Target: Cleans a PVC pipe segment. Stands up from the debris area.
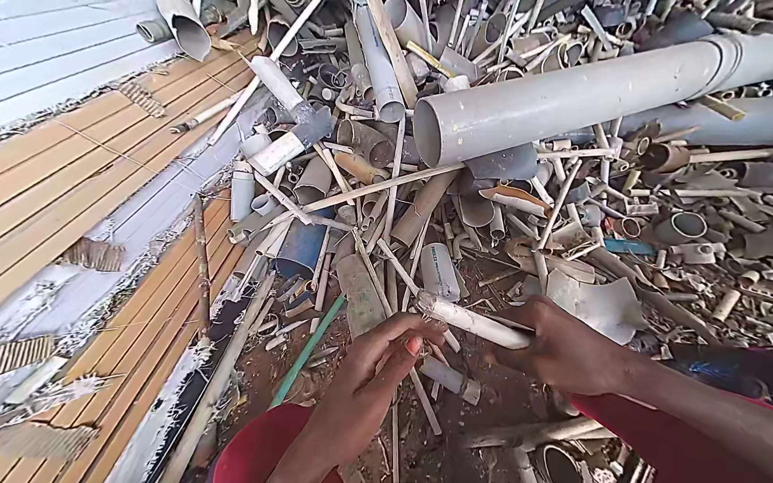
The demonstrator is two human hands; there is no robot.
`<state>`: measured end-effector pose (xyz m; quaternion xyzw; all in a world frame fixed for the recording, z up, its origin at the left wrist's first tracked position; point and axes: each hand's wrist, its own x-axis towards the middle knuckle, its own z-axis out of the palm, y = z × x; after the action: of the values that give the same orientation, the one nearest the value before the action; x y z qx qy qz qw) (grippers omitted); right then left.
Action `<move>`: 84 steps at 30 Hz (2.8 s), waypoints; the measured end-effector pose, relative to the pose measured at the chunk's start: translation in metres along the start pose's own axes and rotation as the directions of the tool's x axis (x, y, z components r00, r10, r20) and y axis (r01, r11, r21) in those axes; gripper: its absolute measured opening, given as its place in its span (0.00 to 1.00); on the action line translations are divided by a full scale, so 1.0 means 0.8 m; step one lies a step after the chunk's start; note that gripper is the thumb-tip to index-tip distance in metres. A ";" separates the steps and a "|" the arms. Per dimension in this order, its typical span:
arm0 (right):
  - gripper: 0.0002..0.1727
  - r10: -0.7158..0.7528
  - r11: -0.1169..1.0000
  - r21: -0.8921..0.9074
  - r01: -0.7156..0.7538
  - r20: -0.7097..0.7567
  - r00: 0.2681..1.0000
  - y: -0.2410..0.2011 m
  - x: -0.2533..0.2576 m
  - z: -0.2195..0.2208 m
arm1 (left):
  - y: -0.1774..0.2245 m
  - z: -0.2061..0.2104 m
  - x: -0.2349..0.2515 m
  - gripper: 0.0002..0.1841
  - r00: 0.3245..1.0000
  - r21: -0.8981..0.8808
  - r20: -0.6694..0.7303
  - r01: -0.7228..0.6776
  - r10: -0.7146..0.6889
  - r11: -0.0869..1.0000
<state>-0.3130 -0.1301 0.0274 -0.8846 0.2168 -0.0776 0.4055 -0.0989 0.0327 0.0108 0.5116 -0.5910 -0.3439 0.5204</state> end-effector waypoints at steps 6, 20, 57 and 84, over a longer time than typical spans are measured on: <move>0.13 -0.042 0.996 -0.084 0.039 -0.033 0.999 0.007 -0.004 0.000 | 0.000 0.014 0.016 0.18 0.940 0.077 -0.342 0.011 0.016 0.997; 0.08 0.080 0.995 0.075 -0.070 -0.135 0.988 0.001 -0.019 -0.030 | 0.004 -0.017 0.015 0.21 0.902 -0.055 -0.425 0.054 -0.073 0.997; 0.11 0.242 0.848 0.474 -0.238 0.054 0.969 -0.022 -0.014 -0.022 | -0.006 -0.044 0.021 0.24 0.859 0.839 -0.392 0.187 0.330 0.510; 0.13 0.216 0.842 0.475 -0.254 0.133 0.967 -0.037 0.011 0.022 | 0.000 0.026 0.036 0.11 0.796 0.031 -0.548 -0.288 0.258 0.957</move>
<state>-0.2899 -0.1047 0.0378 -0.7223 0.2817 -0.0469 0.6298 -0.1171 0.0025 0.0141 0.4834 -0.4758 -0.1208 0.7248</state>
